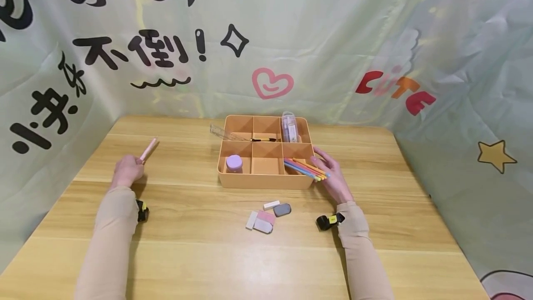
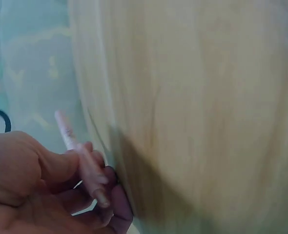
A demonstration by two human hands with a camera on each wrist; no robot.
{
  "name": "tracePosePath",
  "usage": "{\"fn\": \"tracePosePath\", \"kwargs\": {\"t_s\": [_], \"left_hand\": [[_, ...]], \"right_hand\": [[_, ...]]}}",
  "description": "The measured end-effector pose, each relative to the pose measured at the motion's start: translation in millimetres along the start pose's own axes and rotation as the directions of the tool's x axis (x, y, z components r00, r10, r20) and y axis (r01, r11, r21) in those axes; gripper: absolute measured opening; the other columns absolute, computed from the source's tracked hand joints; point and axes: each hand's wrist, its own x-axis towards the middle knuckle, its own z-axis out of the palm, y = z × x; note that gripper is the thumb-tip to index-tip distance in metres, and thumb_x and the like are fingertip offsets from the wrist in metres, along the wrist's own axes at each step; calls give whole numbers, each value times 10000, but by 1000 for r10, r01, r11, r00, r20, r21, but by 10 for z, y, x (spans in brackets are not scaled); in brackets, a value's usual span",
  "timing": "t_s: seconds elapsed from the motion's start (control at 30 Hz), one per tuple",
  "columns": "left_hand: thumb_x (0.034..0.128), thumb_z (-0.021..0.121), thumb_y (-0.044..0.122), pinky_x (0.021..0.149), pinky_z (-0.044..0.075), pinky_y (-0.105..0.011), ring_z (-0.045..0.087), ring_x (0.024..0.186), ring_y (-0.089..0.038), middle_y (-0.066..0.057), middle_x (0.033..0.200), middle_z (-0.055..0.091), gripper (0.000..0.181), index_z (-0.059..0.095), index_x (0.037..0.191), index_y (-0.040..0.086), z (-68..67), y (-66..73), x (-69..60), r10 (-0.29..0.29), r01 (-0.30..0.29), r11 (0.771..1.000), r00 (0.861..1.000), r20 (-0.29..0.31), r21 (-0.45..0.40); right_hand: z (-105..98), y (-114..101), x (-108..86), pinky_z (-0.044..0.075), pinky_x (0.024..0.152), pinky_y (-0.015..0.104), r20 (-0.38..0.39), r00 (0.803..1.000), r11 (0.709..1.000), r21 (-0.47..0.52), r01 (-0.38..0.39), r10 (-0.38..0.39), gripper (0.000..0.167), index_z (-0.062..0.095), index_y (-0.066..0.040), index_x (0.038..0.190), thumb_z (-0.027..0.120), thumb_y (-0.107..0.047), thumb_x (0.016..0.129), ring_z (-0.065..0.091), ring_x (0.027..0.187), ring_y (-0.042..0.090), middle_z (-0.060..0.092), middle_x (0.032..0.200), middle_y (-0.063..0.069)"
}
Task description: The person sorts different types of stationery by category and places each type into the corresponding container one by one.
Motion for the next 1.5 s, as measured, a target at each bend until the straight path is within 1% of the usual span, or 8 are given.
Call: {"fn": "tracePosePath", "kwargs": {"t_s": [0.37,0.63,0.77,0.9,1.03,1.2,1.33,1.5], "left_hand": [[963,422,88,558,400,-341,496,717,-309,-236,856,542,313,578,1092,-150,108,181,37,3,-3,999,1000,-17,-41],[1063,296,132,574,377,-319,484,725,-299,-240,877,539,428,545,1252,-161,177,304,5,19,-50,986,981,-193,-158],[1080,336,159,705,445,-394,560,877,-389,-309,1024,610,420,566,1284,-127,186,423,-38,28,-108,965,948,-316,-238],[1060,469,207,879,450,-408,601,1022,-365,-277,1134,687,369,655,1257,-45,181,587,-78,10,-176,928,893,-449,-330],[995,633,263,734,440,-183,601,799,-107,-56,902,732,300,750,1148,33,170,759,-108,-37,-261,869,812,-582,-420],[892,778,246,582,445,-43,562,617,117,295,693,604,248,796,1030,40,118,967,-171,-74,-416,753,716,-694,-509],[859,810,197,621,497,-40,611,651,114,302,715,635,241,795,1024,22,62,1162,-249,-65,-490,681,700,-712,-544],[880,773,137,701,538,-49,631,737,96,-23,922,782,220,782,1066,20,32,1384,-328,18,-526,676,711,-703,-516]], "right_hand": [[7,-3,-8,500,569,155,12,1000,1000,9,6,-6,591,339,-85,1570,538,-283,1049,644,785,20,630,1222,104],[9,-7,-11,504,562,159,9,1000,1000,9,4,-4,591,341,-88,1570,539,-285,1048,642,771,18,635,1210,98],[4,-2,-7,505,569,161,3,1000,1000,1,2,-2,590,340,-88,1571,537,-283,1049,641,774,18,629,1216,105],[2,1,-1,506,569,162,-2,1000,1000,1,-5,5,590,344,-95,1570,541,-285,1048,644,778,21,627,1217,108],[4,-2,-1,504,564,162,2,1000,1000,7,-2,2,594,343,-88,1569,545,-284,1046,640,765,21,645,1190,80],[11,-8,-11,502,556,166,7,1000,1000,21,8,-9,587,354,-85,1564,549,-276,1044,638,740,21,680,1135,38],[10,-7,-9,502,555,166,3,1000,1000,19,13,-13,583,360,-82,1560,550,-275,1043,638,747,23,672,1147,51],[7,-4,-6,505,563,166,3,1000,1000,8,13,-13,591,355,-82,1562,552,-282,1043,640,767,24,658,1177,72]]}}
